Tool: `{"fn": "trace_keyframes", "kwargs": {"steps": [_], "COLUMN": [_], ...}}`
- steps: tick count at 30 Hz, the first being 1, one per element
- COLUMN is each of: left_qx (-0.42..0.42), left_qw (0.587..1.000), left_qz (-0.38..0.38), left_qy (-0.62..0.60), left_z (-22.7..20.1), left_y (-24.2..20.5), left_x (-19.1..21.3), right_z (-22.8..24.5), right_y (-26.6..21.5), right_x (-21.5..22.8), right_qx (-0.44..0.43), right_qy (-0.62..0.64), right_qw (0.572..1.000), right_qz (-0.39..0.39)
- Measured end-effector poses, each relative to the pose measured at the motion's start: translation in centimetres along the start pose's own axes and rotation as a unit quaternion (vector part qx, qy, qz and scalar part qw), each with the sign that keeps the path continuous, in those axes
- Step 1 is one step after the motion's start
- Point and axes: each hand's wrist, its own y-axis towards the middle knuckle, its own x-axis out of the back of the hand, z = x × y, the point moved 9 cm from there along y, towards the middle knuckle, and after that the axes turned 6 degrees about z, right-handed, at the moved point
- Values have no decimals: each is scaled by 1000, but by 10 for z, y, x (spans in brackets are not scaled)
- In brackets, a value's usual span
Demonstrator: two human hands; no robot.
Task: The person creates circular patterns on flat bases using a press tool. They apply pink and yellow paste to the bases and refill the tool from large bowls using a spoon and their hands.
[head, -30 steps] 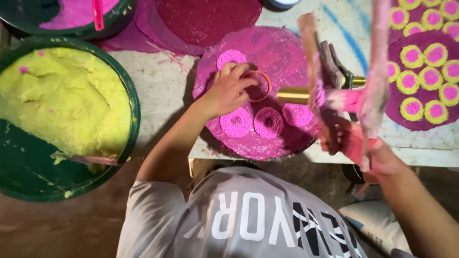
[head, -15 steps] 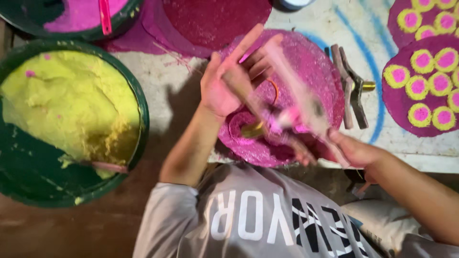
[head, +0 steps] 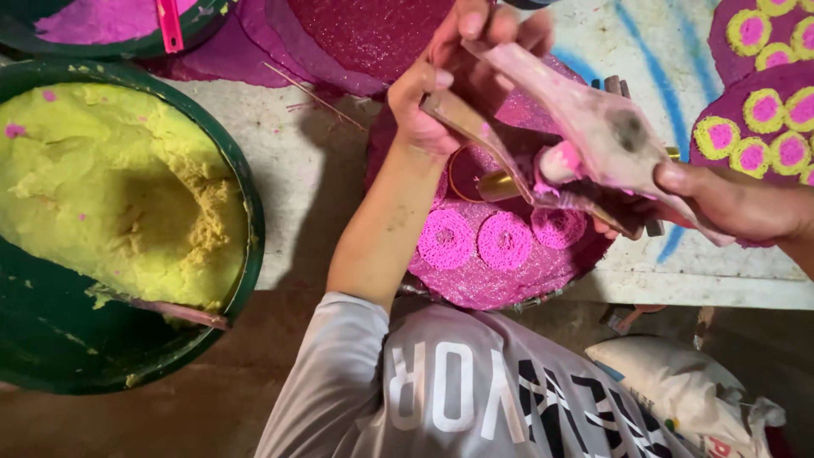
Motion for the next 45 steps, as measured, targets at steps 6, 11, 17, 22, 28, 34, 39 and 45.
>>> {"fn": "trace_keyframes", "kwargs": {"steps": [6,11,17,22,28,34,39,45], "left_qx": [-68,-88,-79,-76,-54,-28,-22,42], "left_qw": [985,984,982,980,976,990,994,996], "left_qz": [-56,-3,-12,-42,-39,5,-13,-80], "left_qy": [-147,-157,-169,-179,-205,-136,-111,-8], "left_z": [18,-3,-16,19,38,10,-1,44], "left_y": [-33,-38,-48,-51,-33,-20,-34,-53], "left_x": [62,79,87,100,112,109,107,105], "right_z": [1,30,63,48,30,56,51,-13], "right_y": [25,23,23,26,19,46,61,38], "right_x": [-12,-12,-40,-38,-4,-23,-41,-31], "right_qx": [10,-85,-94,-29,-69,72,82,44], "right_qy": [38,-114,-89,-16,-112,-133,-52,43], "right_qw": [999,985,987,997,967,971,986,994], "right_qz": [25,-94,-95,-70,-217,-184,-136,-89]}}
